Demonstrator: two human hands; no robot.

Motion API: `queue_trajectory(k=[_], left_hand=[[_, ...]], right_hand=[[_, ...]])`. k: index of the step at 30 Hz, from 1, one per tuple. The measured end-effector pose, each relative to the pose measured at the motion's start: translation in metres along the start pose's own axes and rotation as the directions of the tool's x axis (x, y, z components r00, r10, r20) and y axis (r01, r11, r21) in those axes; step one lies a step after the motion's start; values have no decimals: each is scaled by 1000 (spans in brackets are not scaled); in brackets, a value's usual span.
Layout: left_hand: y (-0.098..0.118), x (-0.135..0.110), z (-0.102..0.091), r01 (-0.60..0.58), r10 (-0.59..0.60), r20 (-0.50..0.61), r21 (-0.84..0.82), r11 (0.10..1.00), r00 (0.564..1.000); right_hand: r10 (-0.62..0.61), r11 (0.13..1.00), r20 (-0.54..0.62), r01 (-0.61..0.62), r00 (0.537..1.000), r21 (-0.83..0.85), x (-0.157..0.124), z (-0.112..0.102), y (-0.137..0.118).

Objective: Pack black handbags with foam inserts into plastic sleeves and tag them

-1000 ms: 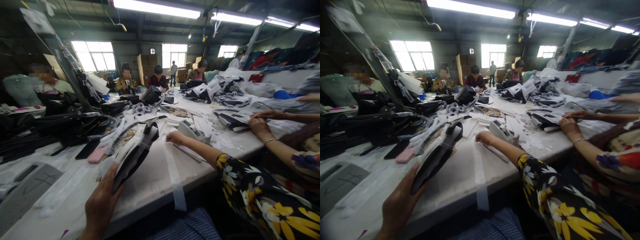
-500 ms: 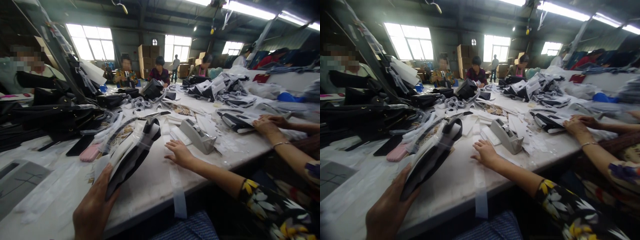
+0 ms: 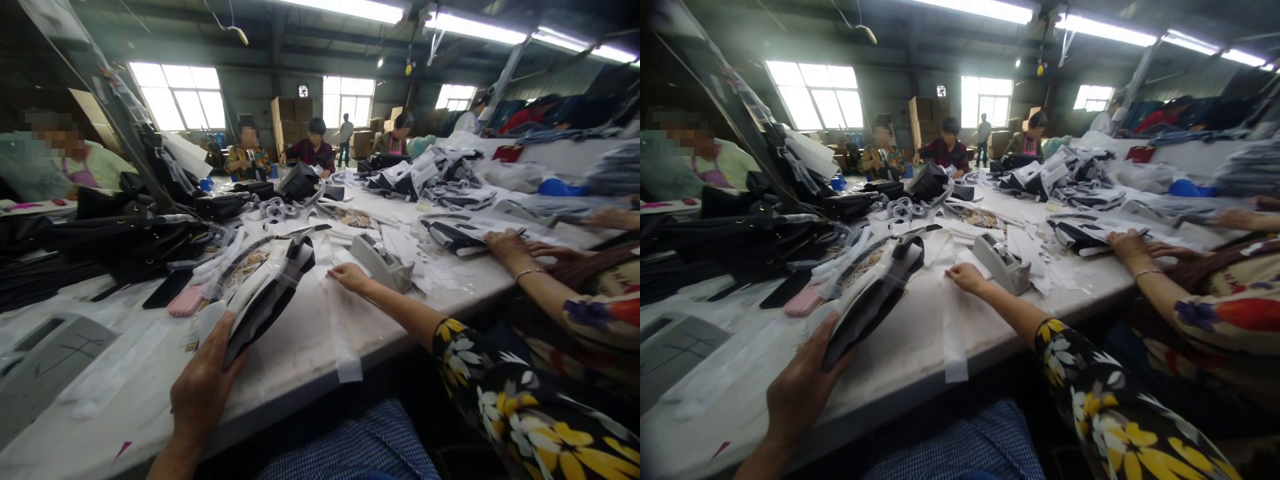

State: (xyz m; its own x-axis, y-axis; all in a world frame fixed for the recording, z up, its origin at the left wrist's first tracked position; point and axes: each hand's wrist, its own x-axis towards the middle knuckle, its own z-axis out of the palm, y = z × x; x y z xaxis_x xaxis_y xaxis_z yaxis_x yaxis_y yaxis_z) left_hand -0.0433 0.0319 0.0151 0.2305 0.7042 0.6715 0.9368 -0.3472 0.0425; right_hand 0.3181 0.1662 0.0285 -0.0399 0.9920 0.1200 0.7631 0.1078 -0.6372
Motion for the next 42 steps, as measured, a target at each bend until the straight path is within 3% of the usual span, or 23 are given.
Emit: queue_trajectory(k=[4,7,9,11,13,16,20,24,28,30,34,38,40,41,42], left_hand=[[0,1,-1,-5,5,-10,-11,1000,1000],[-1,1,0,13,-13,-30,-22,1000,999],[-2,1,0,31,-32,-32,-31,999,999],[-4,1,0,38,-39,-21,-49,998,999],[-6,1,1,37,-38,-8,-72,997,999],[-7,0,2,24,-25,-16,-82,996,1000],[-3,4,5,-44,40,-117,-31,999,992],[4,16,0,-163,165,-172,23,986,971],[14,28,-18,-289,289,-236,35,957,928],[20,29,-28,-348,345,-262,34,937,901],[34,15,-33,-484,471,-232,3,875,851],[43,-9,-16,-598,582,-184,-44,800,792],[46,-17,-6,-632,616,-162,-66,773,771],[47,-20,-2,-639,625,-154,-76,765,766],[49,-21,0,-641,628,-144,-80,763,765]], right_hand=[[-54,996,-62,58,997,67,-3,-5,-29],[-145,982,-22,147,989,118,-22,9,-55],[-244,960,78,229,967,160,-39,26,-68],[-373,924,228,339,899,175,-56,47,-74],[-431,902,323,415,843,121,-71,66,-74],[-409,898,307,440,859,-34,-85,86,-71],[-437,854,332,501,836,-140,-84,92,-73],[-507,813,298,563,809,-145,-76,89,-79],[-660,740,55,661,749,-125,-87,80,-73],[-755,653,-25,748,656,-118,-101,73,-65],[-924,381,13,922,383,-69,-143,52,-52],[-967,241,95,970,238,16,-182,26,-64],[-972,231,75,969,225,90,-186,13,-77],[-962,272,45,954,269,122,-183,8,-84],[-936,350,8,925,353,148,-174,4,-89]])
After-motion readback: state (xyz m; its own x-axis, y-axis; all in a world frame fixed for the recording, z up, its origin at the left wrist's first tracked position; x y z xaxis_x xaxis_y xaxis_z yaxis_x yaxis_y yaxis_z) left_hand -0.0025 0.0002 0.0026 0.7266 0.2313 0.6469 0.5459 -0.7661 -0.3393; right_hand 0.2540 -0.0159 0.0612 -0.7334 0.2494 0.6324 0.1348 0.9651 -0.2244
